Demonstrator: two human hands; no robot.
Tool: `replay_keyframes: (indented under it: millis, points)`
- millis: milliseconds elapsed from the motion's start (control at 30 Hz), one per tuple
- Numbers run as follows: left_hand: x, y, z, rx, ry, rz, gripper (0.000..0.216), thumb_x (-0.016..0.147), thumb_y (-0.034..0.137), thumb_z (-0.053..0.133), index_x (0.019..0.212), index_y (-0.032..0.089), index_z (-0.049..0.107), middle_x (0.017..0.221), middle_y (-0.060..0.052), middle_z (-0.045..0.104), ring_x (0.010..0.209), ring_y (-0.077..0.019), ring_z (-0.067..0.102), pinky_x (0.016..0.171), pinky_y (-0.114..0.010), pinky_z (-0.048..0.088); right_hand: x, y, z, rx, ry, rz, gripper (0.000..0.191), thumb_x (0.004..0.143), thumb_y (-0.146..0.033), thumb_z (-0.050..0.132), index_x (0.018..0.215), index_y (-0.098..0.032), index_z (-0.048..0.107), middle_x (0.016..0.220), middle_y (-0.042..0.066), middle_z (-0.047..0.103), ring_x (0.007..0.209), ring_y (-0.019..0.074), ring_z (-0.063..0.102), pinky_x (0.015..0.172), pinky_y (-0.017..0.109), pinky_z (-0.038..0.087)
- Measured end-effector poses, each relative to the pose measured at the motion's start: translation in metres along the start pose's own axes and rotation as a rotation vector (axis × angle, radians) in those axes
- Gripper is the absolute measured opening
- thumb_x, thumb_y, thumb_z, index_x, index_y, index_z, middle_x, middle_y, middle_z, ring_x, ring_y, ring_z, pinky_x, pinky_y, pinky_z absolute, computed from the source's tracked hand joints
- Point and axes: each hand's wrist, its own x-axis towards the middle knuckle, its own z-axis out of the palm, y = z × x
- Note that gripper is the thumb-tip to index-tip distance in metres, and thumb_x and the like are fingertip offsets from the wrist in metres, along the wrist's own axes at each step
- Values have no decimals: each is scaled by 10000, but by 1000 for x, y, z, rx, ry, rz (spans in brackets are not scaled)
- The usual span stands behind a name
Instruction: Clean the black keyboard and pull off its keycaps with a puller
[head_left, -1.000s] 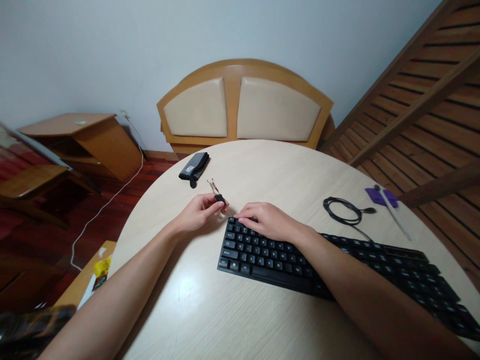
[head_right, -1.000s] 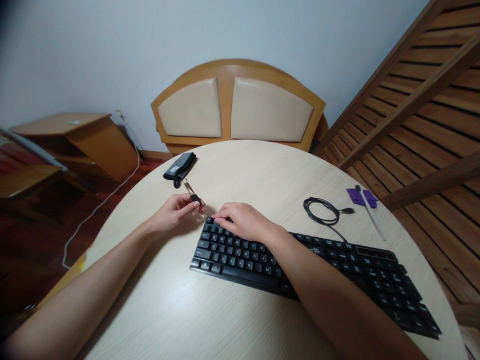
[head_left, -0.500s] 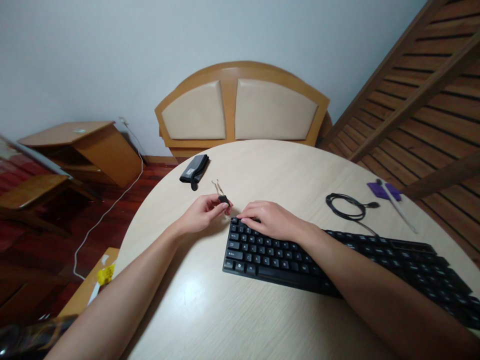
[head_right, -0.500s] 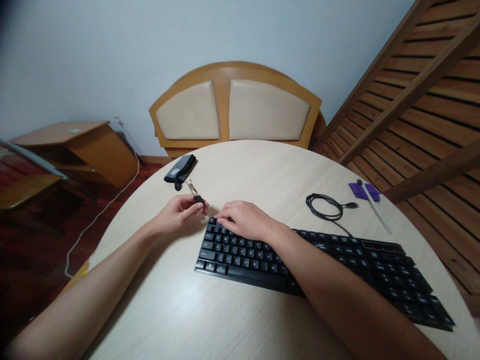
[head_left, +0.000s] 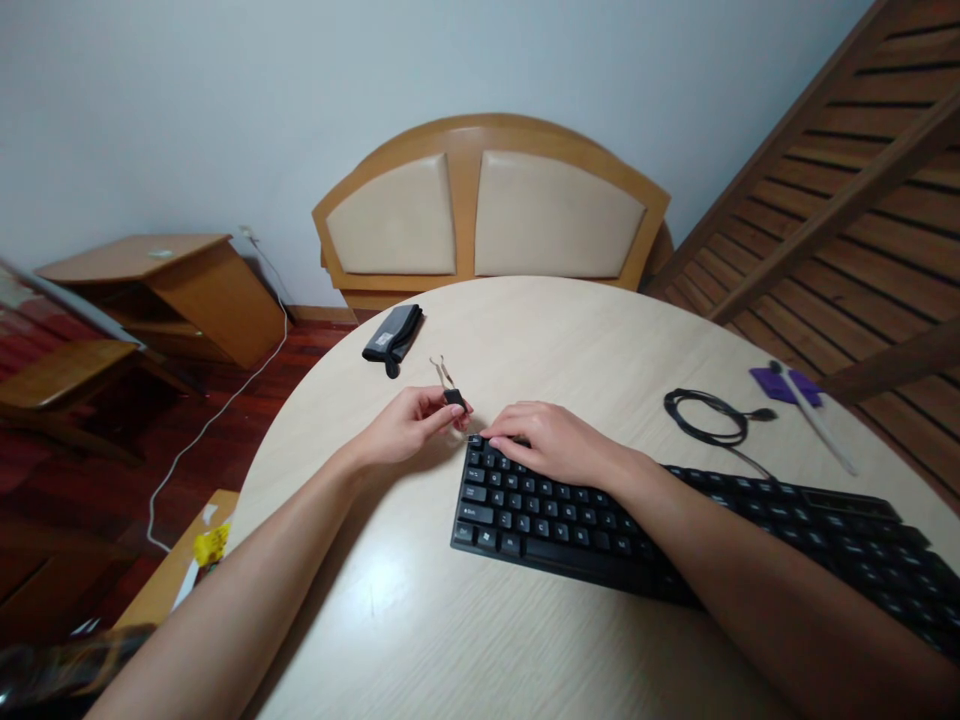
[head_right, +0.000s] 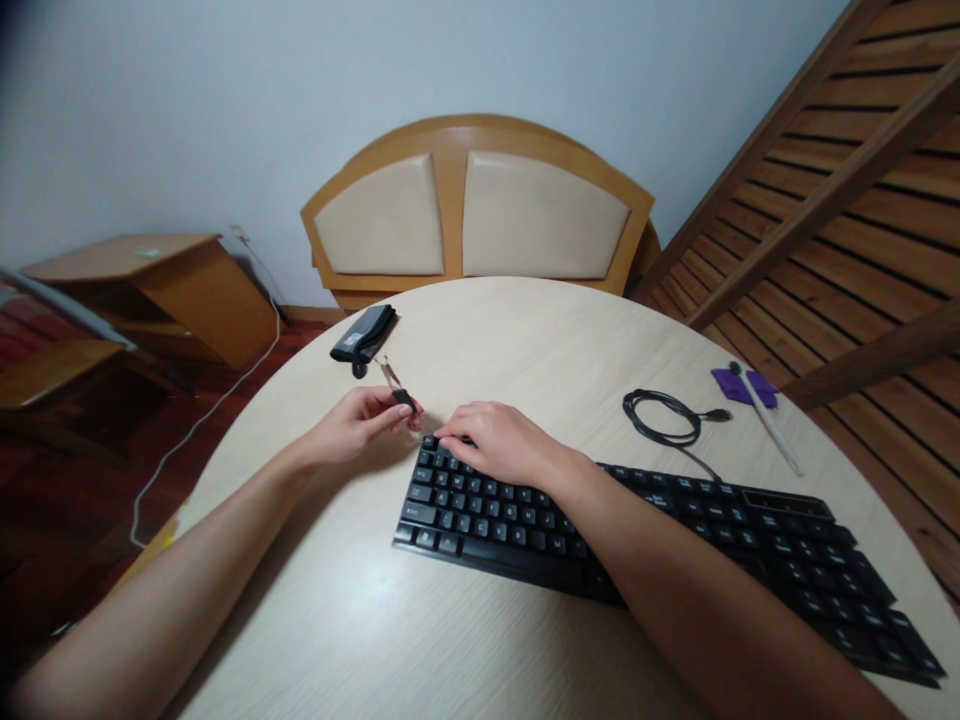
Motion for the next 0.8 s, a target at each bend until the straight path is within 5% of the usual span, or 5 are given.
replay_keyframes:
  millis: [400, 800]
  points:
    - [0, 3, -4, -11, -44, -116, 321, 946, 429, 603, 977, 124, 696, 902, -98, 737, 808, -172, 667, 698, -267, 495, 2, -3, -1, -46, -8, -12, 258, 1016, -254, 529, 1076, -180, 769, 990, 84, 766, 944, 211, 696, 871, 344, 508]
    - [-5, 15, 4, 165, -17, -28, 302, 985, 367, 541, 942, 126, 718, 876, -75, 731, 744, -141, 628, 663, -244, 481, 2, -4, 0, -81, 18, -8, 228, 997, -234, 558, 1054, -186, 773, 988, 77, 777, 930, 206, 700, 879, 350, 498]
